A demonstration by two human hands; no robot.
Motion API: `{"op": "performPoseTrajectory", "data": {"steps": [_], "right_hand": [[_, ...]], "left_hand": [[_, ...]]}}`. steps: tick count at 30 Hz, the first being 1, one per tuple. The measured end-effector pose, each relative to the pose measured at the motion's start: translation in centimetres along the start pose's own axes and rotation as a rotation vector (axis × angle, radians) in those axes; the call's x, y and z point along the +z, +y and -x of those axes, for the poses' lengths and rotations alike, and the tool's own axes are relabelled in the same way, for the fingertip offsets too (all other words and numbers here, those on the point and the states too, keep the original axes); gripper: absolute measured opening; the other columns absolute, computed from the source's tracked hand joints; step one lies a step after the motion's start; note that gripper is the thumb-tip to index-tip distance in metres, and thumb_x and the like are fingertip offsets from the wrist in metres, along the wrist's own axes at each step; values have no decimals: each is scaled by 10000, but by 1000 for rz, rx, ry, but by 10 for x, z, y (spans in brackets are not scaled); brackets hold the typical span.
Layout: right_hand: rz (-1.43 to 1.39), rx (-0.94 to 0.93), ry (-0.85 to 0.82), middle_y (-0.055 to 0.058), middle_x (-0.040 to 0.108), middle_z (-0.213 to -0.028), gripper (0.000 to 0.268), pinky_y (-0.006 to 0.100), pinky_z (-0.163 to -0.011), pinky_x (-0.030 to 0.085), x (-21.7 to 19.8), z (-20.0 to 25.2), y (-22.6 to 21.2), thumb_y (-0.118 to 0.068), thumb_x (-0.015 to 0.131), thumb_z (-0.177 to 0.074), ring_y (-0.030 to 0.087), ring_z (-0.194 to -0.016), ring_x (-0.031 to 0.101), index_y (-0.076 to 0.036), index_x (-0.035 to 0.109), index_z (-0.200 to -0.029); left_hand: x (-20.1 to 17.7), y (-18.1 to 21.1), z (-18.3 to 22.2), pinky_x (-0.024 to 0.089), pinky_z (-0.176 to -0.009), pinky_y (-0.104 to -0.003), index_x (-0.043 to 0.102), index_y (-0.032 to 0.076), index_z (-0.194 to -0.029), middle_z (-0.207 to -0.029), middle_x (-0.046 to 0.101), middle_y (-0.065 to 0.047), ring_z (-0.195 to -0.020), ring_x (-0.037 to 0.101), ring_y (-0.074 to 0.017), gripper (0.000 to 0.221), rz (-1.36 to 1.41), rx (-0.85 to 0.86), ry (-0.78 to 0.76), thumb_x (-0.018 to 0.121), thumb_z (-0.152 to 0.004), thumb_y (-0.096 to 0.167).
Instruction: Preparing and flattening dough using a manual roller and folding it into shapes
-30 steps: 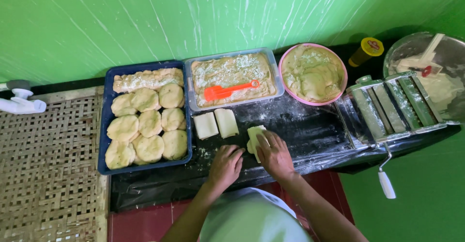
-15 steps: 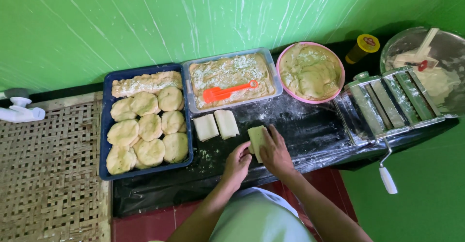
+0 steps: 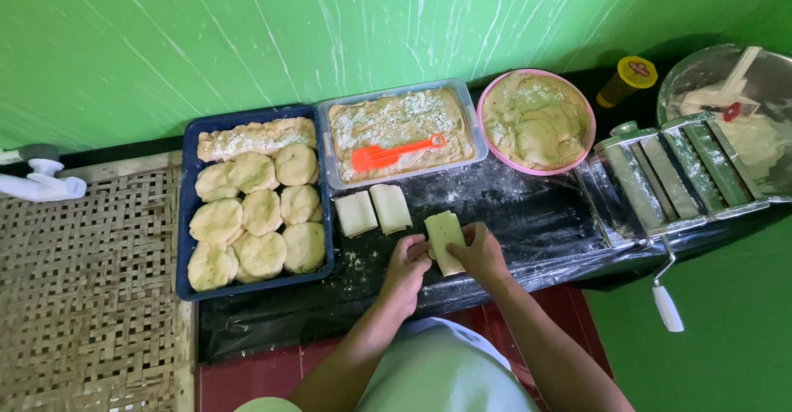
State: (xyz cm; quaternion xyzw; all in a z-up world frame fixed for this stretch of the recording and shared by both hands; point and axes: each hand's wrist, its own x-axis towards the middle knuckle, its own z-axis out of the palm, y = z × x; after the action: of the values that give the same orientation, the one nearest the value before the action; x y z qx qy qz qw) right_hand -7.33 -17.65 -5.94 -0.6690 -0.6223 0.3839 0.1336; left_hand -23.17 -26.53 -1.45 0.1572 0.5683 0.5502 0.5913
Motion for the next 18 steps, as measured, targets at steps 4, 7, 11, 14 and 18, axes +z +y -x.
{"op": "performPoseTrajectory", "data": {"steps": [4, 7, 11, 14, 18], "right_hand": [[-47, -18, -41, 129, 728, -1016, 616, 441, -907, 568, -9, 13, -29, -375, 910, -654, 327, -1047, 716, -127, 614, -1134], [15, -24, -49, 96, 731, -1007, 516, 436, -905, 570, -18, 28, -51, -364, 842, -708, 298, -1046, 723, -169, 592, -1115], [384, -439, 179, 102, 571, -1050, 402, 466, -833, 563, 4, 24, -39, -271, 660, -787, 347, -1018, 654, -168, 519, -1148], [679, -625, 220, 69, 527, -1069, 364, 415, -837, 549, 23, 26, -23, -312, 642, -840, 304, -1076, 590, -174, 541, -1160], [560, -817, 208, 157, 519, -1209, 480, 476, -914, 526, 24, 40, -8, -456, 675, -913, 388, -1231, 506, -130, 592, -1257]], "left_hand": [[-11, -9, -3, 509, -1015, -360, 583, 98, -1385, -1281, 613, -176, -1160, 617, -234, 554, -119, 32, 24, 621, -848, -34], [-14, -11, 5, 515, -1027, -385, 568, 80, -1401, -1275, 623, -203, -1164, 641, -260, 538, -65, 54, 8, 641, -877, -23], [-16, -21, 9, 569, -939, -331, 555, 71, -1380, -1253, 627, -202, -1079, 664, -237, 532, -8, 72, -19, 628, -865, -40], [-24, -29, 13, 597, -895, -352, 583, 96, -1357, -1234, 659, -206, -1068, 695, -265, 456, -116, 148, 1, 647, -908, 51], [-38, -41, 24, 605, -867, -402, 631, 176, -1323, -1208, 701, -197, -1076, 724, -320, 394, -297, 261, 63, 662, -931, 150]]}}
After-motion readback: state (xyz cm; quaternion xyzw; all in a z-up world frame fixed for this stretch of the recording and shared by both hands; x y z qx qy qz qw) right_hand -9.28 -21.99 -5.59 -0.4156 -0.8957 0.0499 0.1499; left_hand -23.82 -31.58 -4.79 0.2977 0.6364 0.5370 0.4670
